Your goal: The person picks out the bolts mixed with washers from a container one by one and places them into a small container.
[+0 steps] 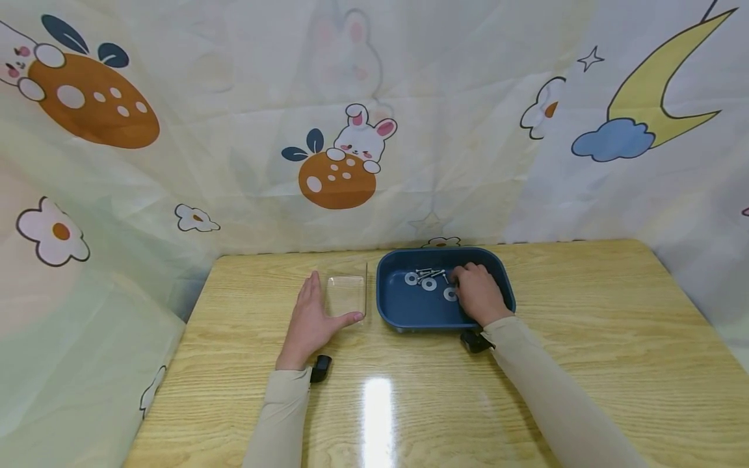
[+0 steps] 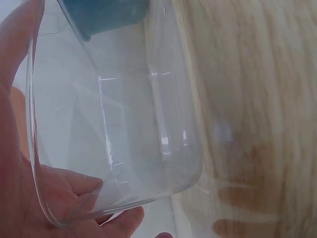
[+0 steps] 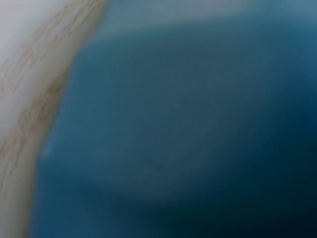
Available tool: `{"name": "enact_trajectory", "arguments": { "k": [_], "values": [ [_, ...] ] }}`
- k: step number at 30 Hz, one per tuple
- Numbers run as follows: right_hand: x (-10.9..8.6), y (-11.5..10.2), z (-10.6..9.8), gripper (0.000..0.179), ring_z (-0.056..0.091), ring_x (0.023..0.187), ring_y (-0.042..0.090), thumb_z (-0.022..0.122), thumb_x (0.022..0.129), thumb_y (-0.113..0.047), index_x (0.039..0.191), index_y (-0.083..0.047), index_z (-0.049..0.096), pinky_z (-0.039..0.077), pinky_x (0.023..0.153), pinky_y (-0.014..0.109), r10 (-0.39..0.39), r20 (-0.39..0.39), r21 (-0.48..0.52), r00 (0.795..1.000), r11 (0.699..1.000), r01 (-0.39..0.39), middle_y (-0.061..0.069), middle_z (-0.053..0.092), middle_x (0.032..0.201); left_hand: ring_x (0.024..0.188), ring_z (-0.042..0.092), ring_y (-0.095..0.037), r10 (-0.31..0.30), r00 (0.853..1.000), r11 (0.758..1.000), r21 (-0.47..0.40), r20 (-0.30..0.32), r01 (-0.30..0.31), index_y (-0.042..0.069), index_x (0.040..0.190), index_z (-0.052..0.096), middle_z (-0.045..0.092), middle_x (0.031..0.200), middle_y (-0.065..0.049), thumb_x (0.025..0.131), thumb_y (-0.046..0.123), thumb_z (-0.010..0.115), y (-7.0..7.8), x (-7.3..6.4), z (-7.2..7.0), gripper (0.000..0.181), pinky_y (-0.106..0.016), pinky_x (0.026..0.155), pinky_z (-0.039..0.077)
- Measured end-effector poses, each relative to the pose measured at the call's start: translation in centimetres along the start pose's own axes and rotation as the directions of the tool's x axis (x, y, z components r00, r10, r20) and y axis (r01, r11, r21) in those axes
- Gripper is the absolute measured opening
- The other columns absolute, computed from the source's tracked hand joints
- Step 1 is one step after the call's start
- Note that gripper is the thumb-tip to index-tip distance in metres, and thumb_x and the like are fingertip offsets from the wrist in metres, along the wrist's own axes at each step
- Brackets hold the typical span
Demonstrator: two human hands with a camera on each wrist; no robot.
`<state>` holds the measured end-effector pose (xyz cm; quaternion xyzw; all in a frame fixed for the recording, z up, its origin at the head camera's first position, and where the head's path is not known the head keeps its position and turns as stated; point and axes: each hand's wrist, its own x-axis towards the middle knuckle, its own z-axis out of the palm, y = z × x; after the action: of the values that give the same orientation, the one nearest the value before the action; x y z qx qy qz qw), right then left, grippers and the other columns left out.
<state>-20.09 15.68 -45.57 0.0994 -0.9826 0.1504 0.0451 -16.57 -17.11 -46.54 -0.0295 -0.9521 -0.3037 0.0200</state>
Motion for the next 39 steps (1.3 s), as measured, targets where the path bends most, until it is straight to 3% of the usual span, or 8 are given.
{"name": "enact_trajectory", "arguments": {
  "k": [7, 15, 30, 39],
  "values": [
    [0.1, -0.2, -0.1, 0.027, 0.053, 0.096, 0.037, 0.068, 0.082, -0.008, 0.107, 0.003, 0.065, 0.044, 0.085, 0.048, 0.041, 0.013, -0.003, 0.999, 0.999, -0.041, 0.021, 0.06, 0.101, 0.141, 0.006, -0.028, -0.006, 1.0, 1.0, -0.009, 0.012, 0.007, 0.006, 0.149, -0.001, 0.008, 0.154, -0.015, 0.056, 0.081, 0.061, 0.0, -0.1, 0.0, 0.135, -0.047, 0.11, 0.018],
    [0.1, -0.1, -0.2, 0.026, 0.055, 0.094, 0.04, 0.068, 0.082, -0.009, 0.102, 0.008, 0.066, 0.044, 0.086, 0.049, 0.023, 0.006, -0.008, 1.0, 1.0, -0.023, 0.024, 0.061, 0.097, 0.141, 0.008, -0.028, -0.019, 1.0, 1.0, -0.022, 0.019, 0.019, 0.01, 0.149, -0.004, 0.009, 0.154, -0.014, 0.055, 0.081, 0.062, 0.2, -0.3, -0.1, 0.135, -0.047, 0.11, 0.018],
    [-0.1, -0.4, -0.6, 0.025, 0.057, 0.087, 0.034, 0.069, 0.082, -0.014, 0.101, 0.003, 0.066, 0.046, 0.078, 0.046, -0.035, -0.079, 0.035, 0.996, 0.999, 0.038, 0.018, 0.061, 0.091, 0.138, 0.019, -0.031, -0.049, 0.998, 0.995, -0.085, 0.048, 0.053, 0.01, 0.149, -0.003, 0.012, 0.154, -0.011, 0.06, 0.068, 0.072, 0.2, -0.2, -0.1, 0.131, -0.048, 0.106, 0.027],
    [-0.4, -1.6, -1.4, 0.03, 0.054, 0.097, 0.035, 0.068, 0.084, -0.016, 0.108, 0.002, 0.064, 0.046, 0.082, 0.047, -0.04, -0.086, 0.084, 0.996, 0.995, 0.047, 0.019, 0.06, 0.101, 0.137, 0.021, -0.031, -0.059, 0.997, 0.994, -0.095, 0.045, 0.063, 0.012, 0.149, -0.004, 0.015, 0.153, -0.011, 0.059, 0.068, 0.073, 0.0, -0.2, 0.1, 0.132, -0.047, 0.106, 0.027]
  ]
}}
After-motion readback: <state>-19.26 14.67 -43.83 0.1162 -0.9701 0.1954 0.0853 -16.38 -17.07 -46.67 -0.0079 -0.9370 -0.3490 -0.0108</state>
